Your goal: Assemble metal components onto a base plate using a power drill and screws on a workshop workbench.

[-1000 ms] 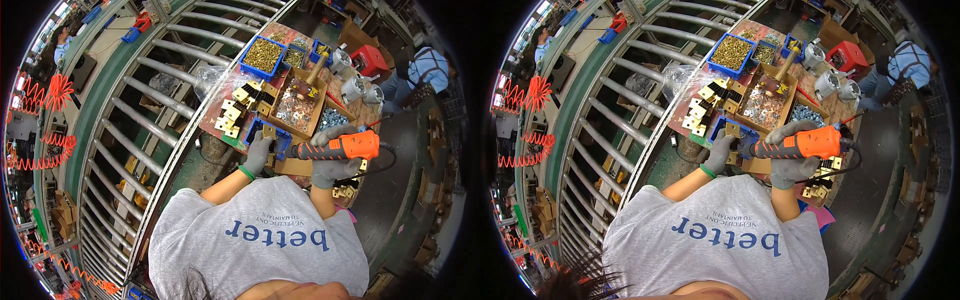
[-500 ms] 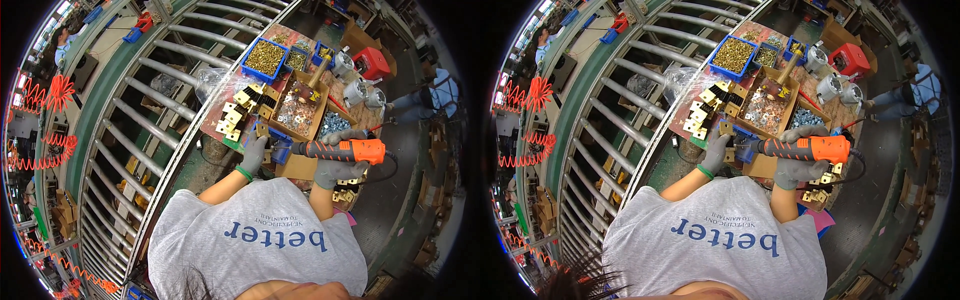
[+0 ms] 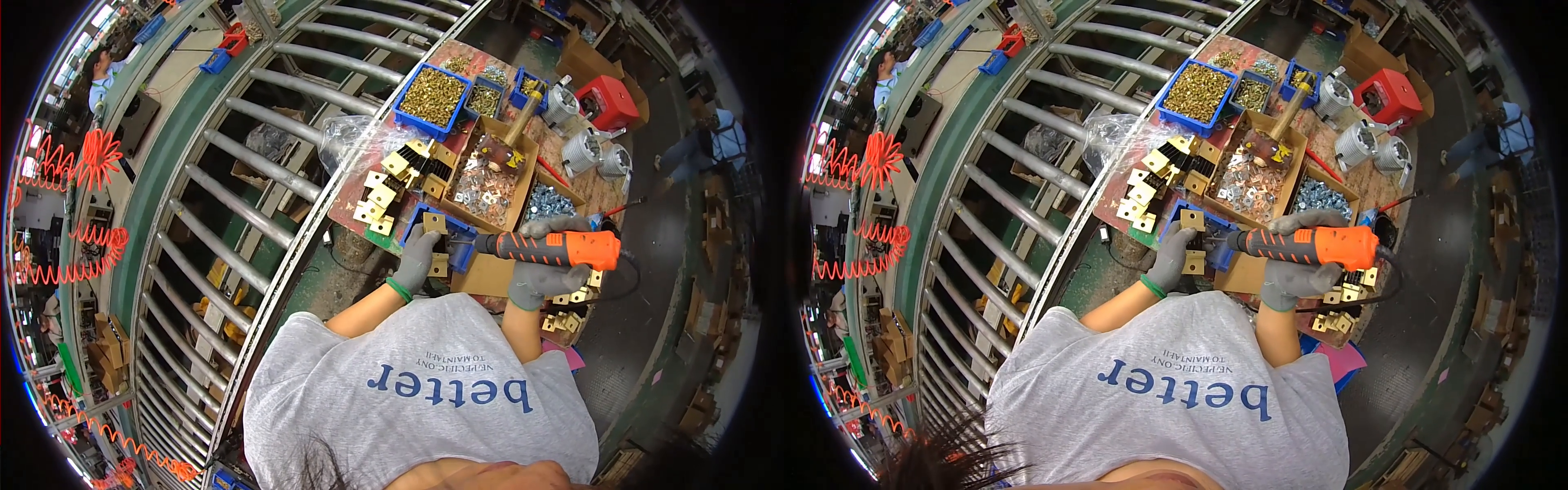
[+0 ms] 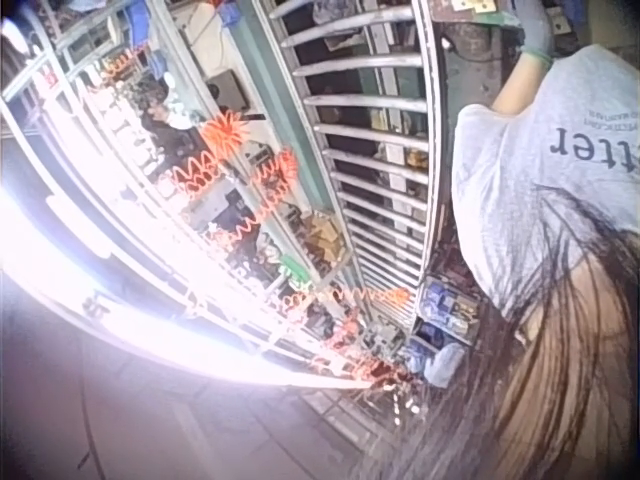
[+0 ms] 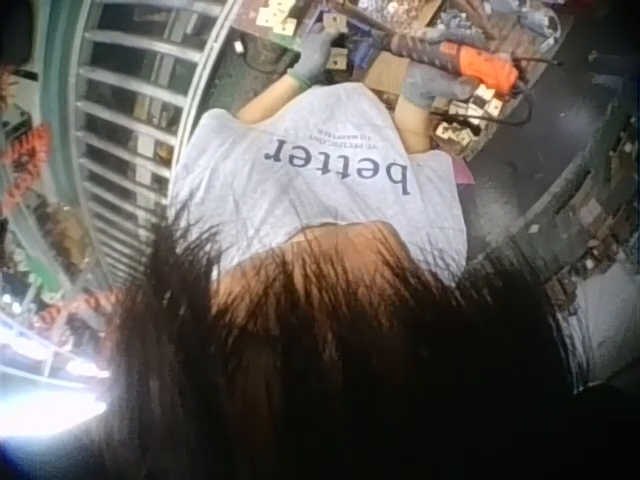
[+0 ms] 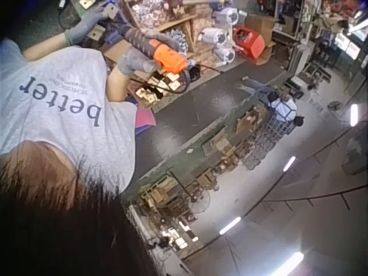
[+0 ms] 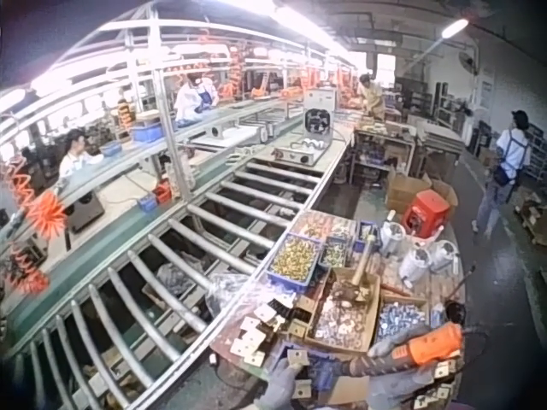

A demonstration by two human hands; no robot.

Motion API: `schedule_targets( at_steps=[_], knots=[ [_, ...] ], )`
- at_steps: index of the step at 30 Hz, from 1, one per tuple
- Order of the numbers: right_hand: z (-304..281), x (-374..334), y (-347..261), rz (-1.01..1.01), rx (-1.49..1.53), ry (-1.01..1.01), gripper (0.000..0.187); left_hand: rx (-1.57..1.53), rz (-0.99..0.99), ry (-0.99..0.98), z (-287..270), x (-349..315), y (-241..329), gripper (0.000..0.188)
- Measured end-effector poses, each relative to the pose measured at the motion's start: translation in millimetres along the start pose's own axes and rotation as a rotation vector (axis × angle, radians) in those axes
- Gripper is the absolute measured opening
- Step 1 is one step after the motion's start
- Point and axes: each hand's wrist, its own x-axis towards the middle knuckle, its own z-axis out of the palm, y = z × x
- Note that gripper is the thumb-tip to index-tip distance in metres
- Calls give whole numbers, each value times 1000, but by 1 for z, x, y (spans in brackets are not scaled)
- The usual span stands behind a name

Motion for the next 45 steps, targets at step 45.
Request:
schedule_targets(
  at_steps=[45],
  knots=[
    [-81, -61, -248, -852, -429, 287, 74, 1336, 1102, -662, 177, 48, 4, 43]
  ],
)
